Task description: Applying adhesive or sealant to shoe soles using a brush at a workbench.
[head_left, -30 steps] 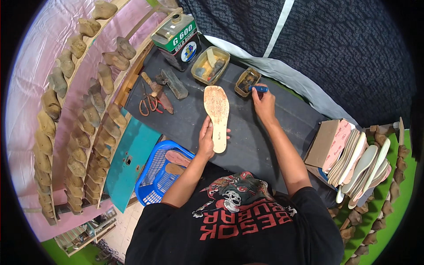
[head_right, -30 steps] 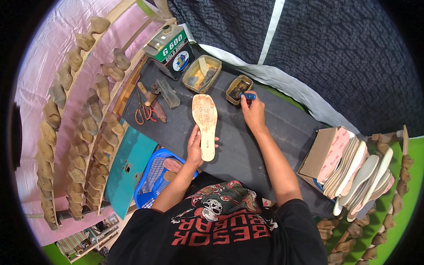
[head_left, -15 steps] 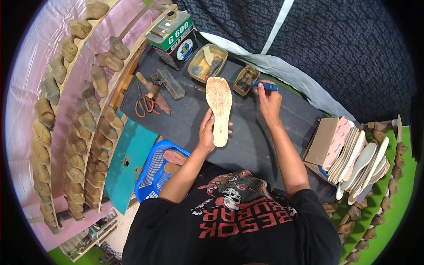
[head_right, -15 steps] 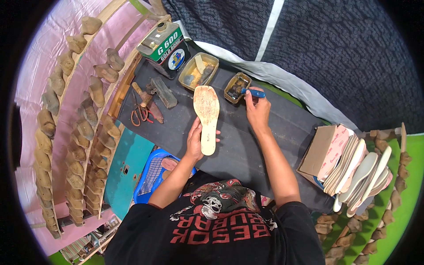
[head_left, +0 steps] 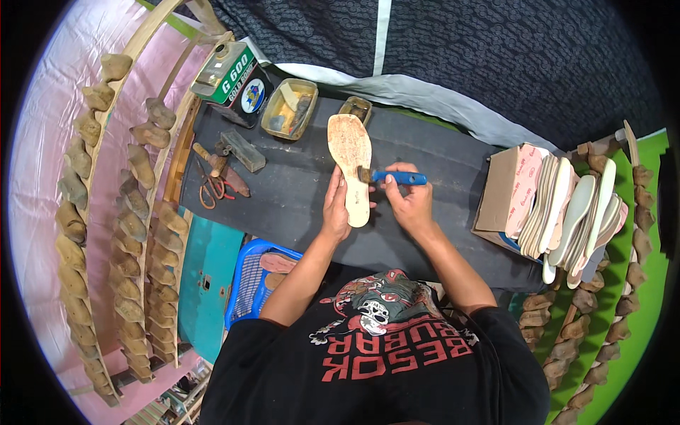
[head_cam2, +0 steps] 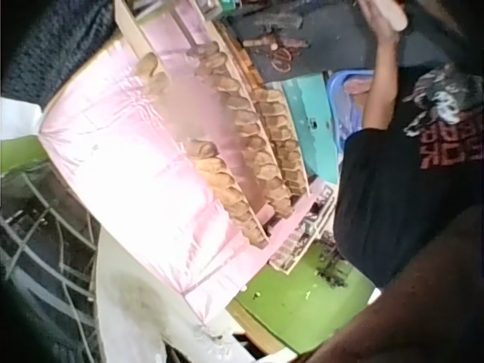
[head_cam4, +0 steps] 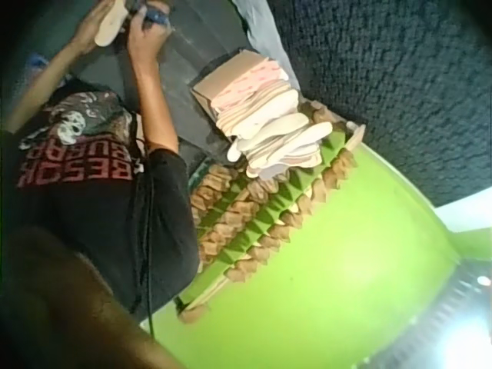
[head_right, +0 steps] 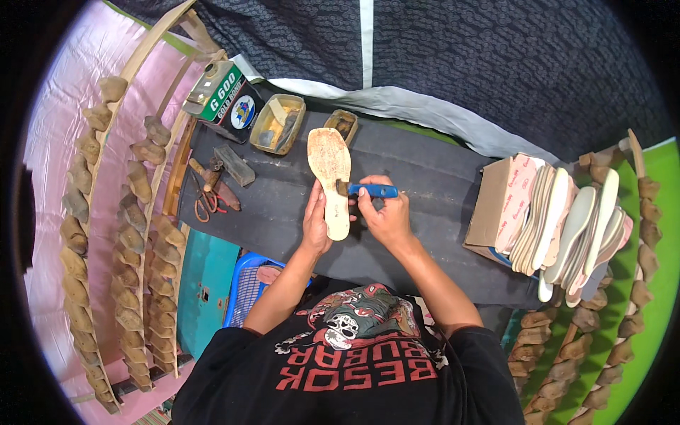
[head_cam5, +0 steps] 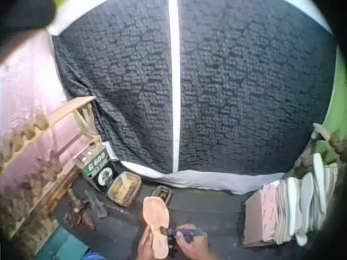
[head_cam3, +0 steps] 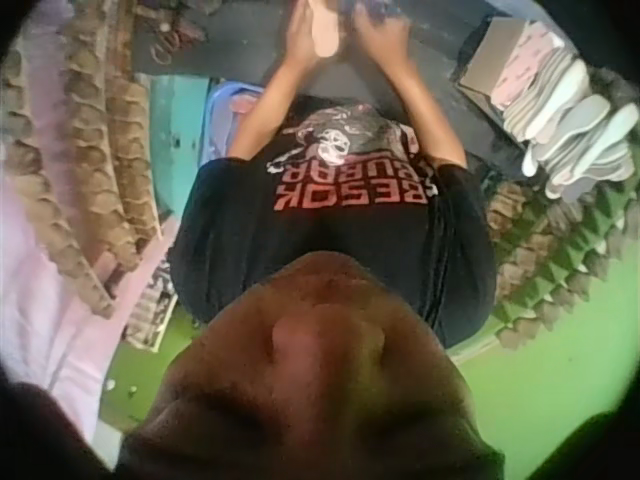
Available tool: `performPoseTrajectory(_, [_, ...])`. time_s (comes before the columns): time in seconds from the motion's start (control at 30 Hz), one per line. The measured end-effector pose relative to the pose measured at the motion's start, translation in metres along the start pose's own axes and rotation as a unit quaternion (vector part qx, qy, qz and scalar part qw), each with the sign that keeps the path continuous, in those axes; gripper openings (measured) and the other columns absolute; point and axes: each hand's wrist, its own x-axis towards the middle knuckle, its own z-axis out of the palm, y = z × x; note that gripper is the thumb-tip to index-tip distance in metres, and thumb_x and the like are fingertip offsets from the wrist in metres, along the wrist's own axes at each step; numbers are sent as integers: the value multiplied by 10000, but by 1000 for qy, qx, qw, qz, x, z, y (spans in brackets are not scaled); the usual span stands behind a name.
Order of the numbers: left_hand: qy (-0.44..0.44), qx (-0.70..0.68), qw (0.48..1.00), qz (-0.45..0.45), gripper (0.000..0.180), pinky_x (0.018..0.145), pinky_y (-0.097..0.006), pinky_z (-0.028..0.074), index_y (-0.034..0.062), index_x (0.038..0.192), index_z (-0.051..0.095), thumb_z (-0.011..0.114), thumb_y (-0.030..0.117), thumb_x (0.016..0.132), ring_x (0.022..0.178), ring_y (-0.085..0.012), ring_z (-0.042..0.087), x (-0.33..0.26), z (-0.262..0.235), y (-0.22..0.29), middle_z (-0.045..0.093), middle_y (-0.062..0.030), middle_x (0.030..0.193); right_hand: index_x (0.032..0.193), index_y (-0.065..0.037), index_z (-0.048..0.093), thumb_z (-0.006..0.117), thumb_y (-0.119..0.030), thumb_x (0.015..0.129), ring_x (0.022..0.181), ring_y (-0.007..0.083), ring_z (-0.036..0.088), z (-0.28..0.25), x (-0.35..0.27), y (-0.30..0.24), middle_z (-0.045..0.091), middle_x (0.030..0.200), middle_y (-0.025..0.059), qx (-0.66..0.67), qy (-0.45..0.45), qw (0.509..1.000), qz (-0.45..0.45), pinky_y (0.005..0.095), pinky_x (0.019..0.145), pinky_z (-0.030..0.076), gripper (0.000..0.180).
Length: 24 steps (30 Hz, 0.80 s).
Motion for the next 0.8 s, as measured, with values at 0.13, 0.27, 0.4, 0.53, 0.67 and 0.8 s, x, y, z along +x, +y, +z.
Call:
performPoseTrajectory(0.13, [-6, 13, 1000, 25, 595, 778, -417, 644, 153, 1628, 158, 383, 337, 1109, 1059, -258, 676, -1, 13, -7, 559, -143, 1393, 1045, -4, 657, 693, -89, 911, 813, 263, 732, -21, -8, -12, 723, 908, 141, -68, -5, 995, -78, 343, 724, 556, 162])
performPoseTrajectory(0.27, [-15, 29, 999, 4, 631, 803, -408, 636, 96, 1617, 185, 407, 384, 1101, 1103, -252, 665, -6, 22, -19, 559, -142, 1400, 1041, -4, 657, 682, -67, 913, 808, 287, 721, -38, -5, -18, 715, 938, 151, -65, 32, 995, -63, 358, 738, 561, 145])
performPoseTrajectory(0.4, [19, 13, 999, 27, 595, 819, -405, 629, 85, 1605, 240, 400, 367, 1106, 1128, -251, 660, -8, 31, -27, 562, -135, 1405, 1049, 8, 645, 694, -35, 884, 820, 317, 704, -44, -17, -29, 689, 959, 165, -92, -47, 982, -156, 385, 739, 561, 178])
performPoseTrajectory(0.53, [-14, -11, 1000, -2, 572, 819, -406, 624, 67, 1603, 243, 376, 297, 1097, 1110, -275, 671, -11, 34, -33, 583, -149, 1392, 1047, 9, 638, 690, -25, 876, 825, 331, 698, -53, -22, -28, 687, 951, 168, -90, -16, 988, -127, 388, 743, 558, 182])
performPoseTrajectory(0.67, [-20, -11, 1000, -14, 574, 815, -410, 622, 59, 1603, 240, 363, 273, 1085, 1100, -282, 677, -12, 39, -37, 593, -159, 1376, 1065, 13, 624, 691, -19, 866, 818, 351, 689, -62, -14, -22, 678, 939, 174, -126, -7, 978, -167, 397, 743, 552, 213])
performPoseTrajectory(0.8, [13, -1, 1000, 15, 567, 844, -394, 613, 56, 1606, 236, 355, 271, 1095, 1133, -262, 662, -8, 43, -39, 573, -152, 1406, 1067, 18, 626, 696, -22, 866, 826, 353, 692, -60, -23, -22, 682, 955, 179, -107, -65, 974, -188, 398, 744, 554, 216])
